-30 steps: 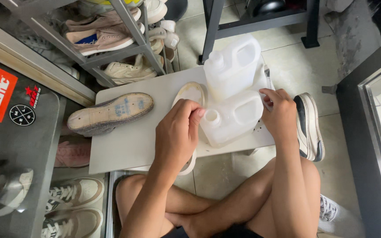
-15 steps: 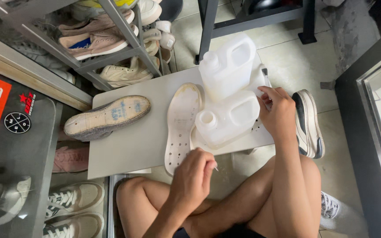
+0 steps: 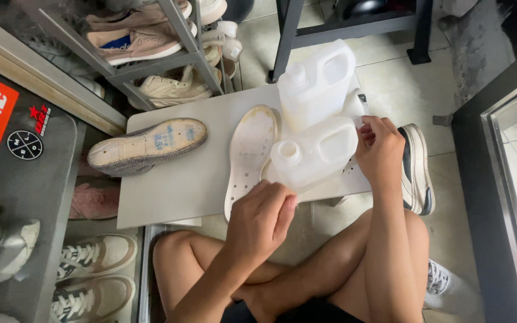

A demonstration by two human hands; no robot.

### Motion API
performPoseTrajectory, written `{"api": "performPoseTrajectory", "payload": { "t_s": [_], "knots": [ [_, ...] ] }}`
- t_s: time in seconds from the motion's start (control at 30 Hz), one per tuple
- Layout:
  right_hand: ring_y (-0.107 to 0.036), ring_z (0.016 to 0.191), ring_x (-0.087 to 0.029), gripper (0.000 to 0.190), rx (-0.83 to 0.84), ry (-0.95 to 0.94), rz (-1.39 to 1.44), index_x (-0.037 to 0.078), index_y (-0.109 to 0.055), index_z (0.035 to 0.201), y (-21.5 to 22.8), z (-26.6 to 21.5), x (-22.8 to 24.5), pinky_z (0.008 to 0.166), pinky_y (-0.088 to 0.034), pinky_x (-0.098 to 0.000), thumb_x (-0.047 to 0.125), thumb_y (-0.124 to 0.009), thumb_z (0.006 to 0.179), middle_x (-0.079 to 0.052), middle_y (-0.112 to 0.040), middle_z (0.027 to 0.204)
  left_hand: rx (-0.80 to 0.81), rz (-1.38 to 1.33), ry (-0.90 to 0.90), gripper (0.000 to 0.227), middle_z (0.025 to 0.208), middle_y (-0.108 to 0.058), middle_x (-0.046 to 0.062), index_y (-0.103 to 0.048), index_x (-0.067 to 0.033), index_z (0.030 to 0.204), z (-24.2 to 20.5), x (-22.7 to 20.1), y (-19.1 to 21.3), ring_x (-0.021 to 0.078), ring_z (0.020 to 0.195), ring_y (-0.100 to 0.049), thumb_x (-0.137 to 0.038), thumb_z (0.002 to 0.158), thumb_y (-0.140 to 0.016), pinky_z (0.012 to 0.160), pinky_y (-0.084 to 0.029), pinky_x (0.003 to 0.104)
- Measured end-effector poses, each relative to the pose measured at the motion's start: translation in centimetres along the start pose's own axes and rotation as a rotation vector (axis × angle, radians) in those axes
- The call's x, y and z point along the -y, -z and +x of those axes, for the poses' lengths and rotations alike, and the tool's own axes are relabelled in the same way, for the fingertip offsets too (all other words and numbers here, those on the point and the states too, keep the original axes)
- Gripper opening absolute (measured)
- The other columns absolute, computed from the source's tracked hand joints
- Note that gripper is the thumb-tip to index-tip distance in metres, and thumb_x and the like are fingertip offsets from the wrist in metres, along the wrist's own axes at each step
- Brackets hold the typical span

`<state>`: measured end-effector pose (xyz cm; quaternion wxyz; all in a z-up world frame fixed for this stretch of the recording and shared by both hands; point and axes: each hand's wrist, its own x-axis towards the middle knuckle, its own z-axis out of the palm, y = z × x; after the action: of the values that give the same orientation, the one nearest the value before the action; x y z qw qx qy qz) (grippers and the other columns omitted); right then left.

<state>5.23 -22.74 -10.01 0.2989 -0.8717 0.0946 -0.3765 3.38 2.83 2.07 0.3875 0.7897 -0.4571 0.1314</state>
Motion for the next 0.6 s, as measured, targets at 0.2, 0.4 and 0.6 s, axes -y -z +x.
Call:
{"api": "performPoseTrajectory", "payload": {
  "t_s": [0.2, 0.4, 0.6],
  "knots": [
    [-0.042, 0.055, -0.016, 0.041, 0.098, 0.041, -0.079, 0.006, -0.068, 0.099, 0.3, 0.3, 0.5, 0.053, -0.037, -0.0270, -0.012, -0.050, 0.067, -0.006, -0.046, 0.073, -0.011, 0.202, -0.165, 0.020, 0.066, -0.051, -0.002, -0.049, -0.0087, 0.079, 1.4, -0.2, -0.1, 0.0161, 0.063, -0.047, -0.017, 0.095, -0.057, 0.050, -0.037, 0.028],
    [-0.053, 0.060, -0.018, 0.043, 0.056, -0.052, -0.056, 0.005, -0.066, 0.112, -0.2, 0.2, -0.3, 0.064, -0.049, -0.0302, -0.006, -0.057, 0.071, -0.010, -0.056, 0.088, 0.162, 0.181, -0.238, 0.026, 0.061, -0.048, 0.000, -0.047, -0.0098, 0.074, -1.0, 0.4, -3.0, 0.0145, 0.063, -0.047, -0.015, 0.093, -0.065, 0.052, -0.039, 0.026],
    [-0.055, 0.059, -0.017, 0.015, 0.006, -0.102, -0.007, 0.006, -0.061, 0.082, 0.1, 0.3, 0.3, 0.058, -0.047, -0.0277, -0.006, -0.061, 0.073, -0.008, -0.055, 0.079, 0.244, 0.100, -0.173, 0.022, 0.060, -0.047, -0.004, -0.050, -0.0114, 0.070, -3.4, 1.3, -5.9, 0.0139, 0.058, -0.041, 0.004, 0.081, -0.062, 0.040, -0.032, 0.028]
  ]
}}
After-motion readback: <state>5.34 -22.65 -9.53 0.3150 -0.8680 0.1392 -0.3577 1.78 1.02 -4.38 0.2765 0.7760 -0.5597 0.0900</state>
